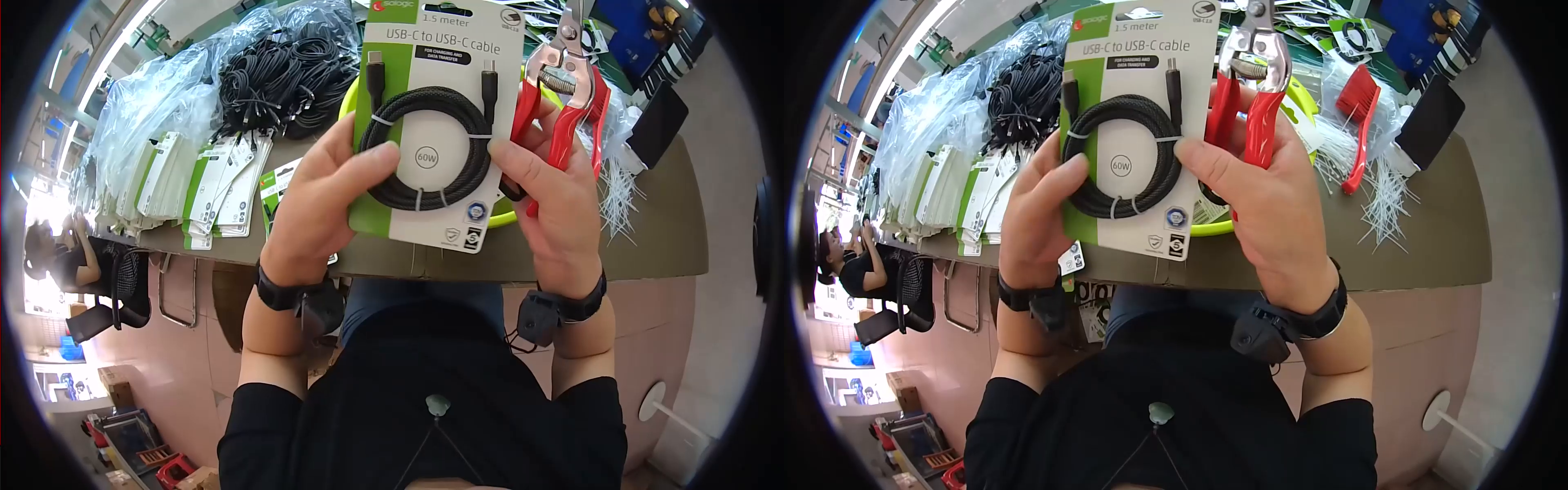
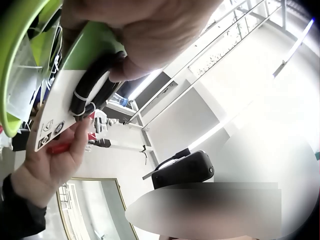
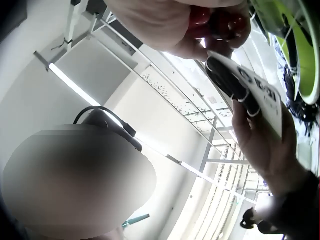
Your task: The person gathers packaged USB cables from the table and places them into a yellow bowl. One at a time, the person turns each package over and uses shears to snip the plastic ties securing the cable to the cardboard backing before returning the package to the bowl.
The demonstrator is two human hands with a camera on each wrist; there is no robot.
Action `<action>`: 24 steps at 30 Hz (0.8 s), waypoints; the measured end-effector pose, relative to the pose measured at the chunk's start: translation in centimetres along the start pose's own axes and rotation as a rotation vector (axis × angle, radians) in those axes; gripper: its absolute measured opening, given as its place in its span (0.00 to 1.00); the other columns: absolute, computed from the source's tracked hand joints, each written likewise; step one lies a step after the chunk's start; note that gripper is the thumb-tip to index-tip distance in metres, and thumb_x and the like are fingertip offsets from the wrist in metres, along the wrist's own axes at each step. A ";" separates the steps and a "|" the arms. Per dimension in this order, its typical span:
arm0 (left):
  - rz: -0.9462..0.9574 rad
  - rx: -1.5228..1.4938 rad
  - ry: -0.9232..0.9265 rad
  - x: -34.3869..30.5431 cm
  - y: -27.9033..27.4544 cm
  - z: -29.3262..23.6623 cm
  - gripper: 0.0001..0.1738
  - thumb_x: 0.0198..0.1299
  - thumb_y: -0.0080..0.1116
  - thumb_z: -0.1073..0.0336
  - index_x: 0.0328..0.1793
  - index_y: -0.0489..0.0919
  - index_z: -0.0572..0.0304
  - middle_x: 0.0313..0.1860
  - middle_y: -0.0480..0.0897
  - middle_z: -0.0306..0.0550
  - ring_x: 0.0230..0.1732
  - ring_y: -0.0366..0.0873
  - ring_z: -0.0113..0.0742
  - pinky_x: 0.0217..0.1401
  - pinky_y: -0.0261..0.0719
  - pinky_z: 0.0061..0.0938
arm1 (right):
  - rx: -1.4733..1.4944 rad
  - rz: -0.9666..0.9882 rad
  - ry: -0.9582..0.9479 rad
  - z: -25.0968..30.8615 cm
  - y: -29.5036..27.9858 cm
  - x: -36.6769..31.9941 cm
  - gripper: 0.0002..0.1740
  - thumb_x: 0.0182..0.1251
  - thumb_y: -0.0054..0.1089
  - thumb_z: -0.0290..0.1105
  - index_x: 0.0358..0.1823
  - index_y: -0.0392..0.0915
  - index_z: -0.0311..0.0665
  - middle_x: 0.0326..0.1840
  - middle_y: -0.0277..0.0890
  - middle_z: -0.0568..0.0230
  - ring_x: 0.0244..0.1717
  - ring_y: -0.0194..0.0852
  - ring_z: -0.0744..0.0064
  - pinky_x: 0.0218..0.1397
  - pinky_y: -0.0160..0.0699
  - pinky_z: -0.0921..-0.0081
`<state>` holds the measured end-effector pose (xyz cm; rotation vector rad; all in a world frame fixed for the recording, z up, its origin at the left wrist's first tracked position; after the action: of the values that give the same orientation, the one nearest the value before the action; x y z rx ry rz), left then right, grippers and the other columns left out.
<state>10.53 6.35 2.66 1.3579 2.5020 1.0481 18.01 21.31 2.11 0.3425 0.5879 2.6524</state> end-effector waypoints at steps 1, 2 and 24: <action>-0.047 0.083 -0.002 0.0 -0.4 0.0 0.22 0.68 0.47 0.66 0.65 0.63 0.66 0.58 0.74 0.51 0.61 0.70 0.35 0.62 0.71 0.29 | -0.073 0.012 -0.010 0.3 0.0 0.0 0.27 0.57 0.65 0.24 0.59 0.68 0.32 0.48 0.76 0.62 0.45 0.74 0.75 0.51 0.72 0.78; -0.092 0.168 -0.002 0.1 -0.9 -0.1 0.21 0.68 0.47 0.67 0.64 0.64 0.67 0.56 0.75 0.50 0.60 0.71 0.33 0.62 0.71 0.28 | -0.146 0.028 -0.025 0.6 0.0 0.0 0.27 0.56 0.65 0.24 0.59 0.69 0.34 0.48 0.76 0.62 0.45 0.74 0.75 0.52 0.72 0.78; -0.387 1.505 0.744 -3.0 1.8 -4.2 0.15 0.66 0.50 0.73 0.56 0.67 0.69 0.46 0.79 0.47 0.44 0.78 0.32 0.47 0.75 0.22 | -1.788 0.215 -0.747 4.6 4.3 -3.3 0.28 0.45 0.69 0.25 0.53 0.76 0.37 0.42 0.75 0.56 0.43 0.72 0.56 0.50 0.71 0.64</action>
<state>11.94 2.46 6.32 0.3428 4.0198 -0.8612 20.94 17.93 7.59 0.6674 -1.9067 1.8923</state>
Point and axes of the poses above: each hand's wrist, its own x-axis towards the middle knuckle, its own y-axis out of the palm, z = x × y, the point moved 8 cm from there along x, towards the middle knuckle
